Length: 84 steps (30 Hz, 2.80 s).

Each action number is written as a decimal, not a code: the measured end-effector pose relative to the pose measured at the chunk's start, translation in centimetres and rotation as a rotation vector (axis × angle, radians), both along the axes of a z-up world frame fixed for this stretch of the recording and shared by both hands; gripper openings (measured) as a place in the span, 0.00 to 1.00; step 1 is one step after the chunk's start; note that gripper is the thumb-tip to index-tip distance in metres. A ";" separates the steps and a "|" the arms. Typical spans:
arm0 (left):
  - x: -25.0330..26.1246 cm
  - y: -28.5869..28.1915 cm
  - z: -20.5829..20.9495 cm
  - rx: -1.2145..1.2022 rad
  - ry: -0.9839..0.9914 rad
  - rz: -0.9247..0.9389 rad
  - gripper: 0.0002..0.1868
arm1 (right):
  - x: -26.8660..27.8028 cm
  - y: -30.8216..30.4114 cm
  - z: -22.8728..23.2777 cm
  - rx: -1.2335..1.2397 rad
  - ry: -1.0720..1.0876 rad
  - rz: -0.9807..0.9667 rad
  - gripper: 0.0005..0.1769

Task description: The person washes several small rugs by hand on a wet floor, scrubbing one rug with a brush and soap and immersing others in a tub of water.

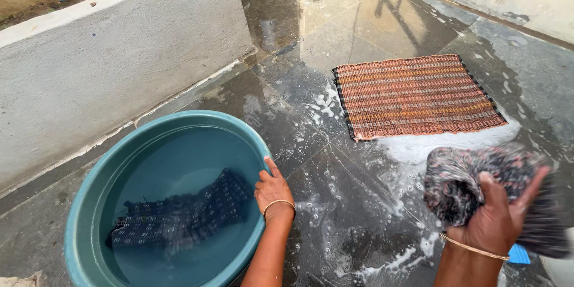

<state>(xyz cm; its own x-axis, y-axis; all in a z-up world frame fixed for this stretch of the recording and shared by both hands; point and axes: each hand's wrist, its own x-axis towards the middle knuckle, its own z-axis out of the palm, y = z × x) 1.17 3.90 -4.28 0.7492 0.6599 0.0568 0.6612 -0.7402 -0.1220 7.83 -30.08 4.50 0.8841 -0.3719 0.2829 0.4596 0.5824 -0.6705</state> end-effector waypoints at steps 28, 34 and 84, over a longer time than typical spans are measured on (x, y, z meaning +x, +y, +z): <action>0.1 -0.1 -0.8 0.054 0.016 0.006 0.42 | -1.5 14.3 -25.6 -2.112 0.763 0.428 0.72; 0.5 0.1 -0.9 0.047 0.030 0.001 0.40 | 4.9 7.4 -27.6 -0.226 0.971 0.867 0.50; 0.3 0.2 -0.9 0.011 0.055 0.006 0.41 | 12.9 7.8 5.4 -1.070 -0.272 -0.642 0.38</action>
